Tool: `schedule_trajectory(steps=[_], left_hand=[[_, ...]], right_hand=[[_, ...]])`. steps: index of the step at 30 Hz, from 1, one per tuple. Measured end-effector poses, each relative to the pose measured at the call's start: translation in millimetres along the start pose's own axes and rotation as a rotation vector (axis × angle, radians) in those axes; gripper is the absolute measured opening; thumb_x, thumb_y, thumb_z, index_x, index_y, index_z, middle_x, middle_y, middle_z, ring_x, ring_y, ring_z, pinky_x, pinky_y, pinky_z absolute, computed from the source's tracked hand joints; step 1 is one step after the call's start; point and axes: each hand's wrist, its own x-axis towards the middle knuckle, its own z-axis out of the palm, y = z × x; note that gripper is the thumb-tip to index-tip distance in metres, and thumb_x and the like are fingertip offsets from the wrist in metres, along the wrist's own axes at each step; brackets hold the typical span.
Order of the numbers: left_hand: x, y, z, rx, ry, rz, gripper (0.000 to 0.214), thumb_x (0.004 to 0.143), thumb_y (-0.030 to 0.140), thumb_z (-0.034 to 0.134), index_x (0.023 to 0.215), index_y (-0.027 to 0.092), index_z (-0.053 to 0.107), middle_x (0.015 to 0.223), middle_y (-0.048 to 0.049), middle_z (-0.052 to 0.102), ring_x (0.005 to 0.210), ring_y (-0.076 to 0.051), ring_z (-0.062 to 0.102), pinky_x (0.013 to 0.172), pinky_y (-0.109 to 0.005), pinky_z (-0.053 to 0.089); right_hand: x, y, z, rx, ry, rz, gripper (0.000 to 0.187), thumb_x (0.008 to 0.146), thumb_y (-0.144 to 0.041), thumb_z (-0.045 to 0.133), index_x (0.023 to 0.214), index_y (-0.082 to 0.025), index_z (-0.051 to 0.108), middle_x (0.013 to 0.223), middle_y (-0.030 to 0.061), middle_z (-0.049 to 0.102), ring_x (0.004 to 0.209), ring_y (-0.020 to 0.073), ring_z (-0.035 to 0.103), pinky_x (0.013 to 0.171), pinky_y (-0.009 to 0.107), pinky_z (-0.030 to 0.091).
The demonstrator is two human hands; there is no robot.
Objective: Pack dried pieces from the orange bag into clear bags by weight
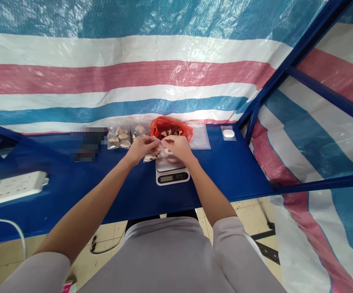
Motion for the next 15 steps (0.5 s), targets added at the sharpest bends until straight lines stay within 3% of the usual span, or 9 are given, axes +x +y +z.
schedule_trajectory(steps=[4, 8, 15], left_hand=[[0.7, -1.0, -0.1, 0.004, 0.017, -0.012, 0.027, 0.069, 0.041, 0.074, 0.066, 0.015, 0.068, 0.057, -0.0020, 0.066, 0.053, -0.014, 0.061, 0.056, -0.025, 0.048], [-1.3, 3.7, -4.3, 0.091, 0.026, -0.013, 0.023, 0.071, 0.038, 0.070, 0.063, 0.016, 0.066, 0.056, -0.0017, 0.065, 0.052, -0.014, 0.059, 0.056, -0.026, 0.048], [-5.2, 18.3, -26.3, 0.638, 0.136, 0.153, 0.018, 0.066, 0.022, 0.069, 0.054, 0.020, 0.055, 0.055, 0.0011, 0.057, 0.055, -0.014, 0.051, 0.058, -0.027, 0.038]], right_hand=[[0.8, -5.4, -2.6, -0.084, -0.067, -0.006, 0.017, 0.084, -0.032, 0.067, 0.090, -0.023, 0.080, 0.086, 0.0023, 0.077, 0.083, 0.0221, 0.072, 0.077, 0.033, 0.058], [3.1, -10.1, -4.9, -0.194, -0.064, 0.000, 0.014, 0.083, -0.026, 0.065, 0.081, -0.022, 0.079, 0.073, 0.0020, 0.075, 0.072, 0.0200, 0.070, 0.074, 0.031, 0.053], [6.8, -19.5, -5.8, -0.610, 0.026, -0.078, 0.019, 0.079, -0.018, 0.061, 0.064, -0.020, 0.072, 0.065, 0.0041, 0.070, 0.067, 0.0195, 0.061, 0.067, 0.031, 0.041]])
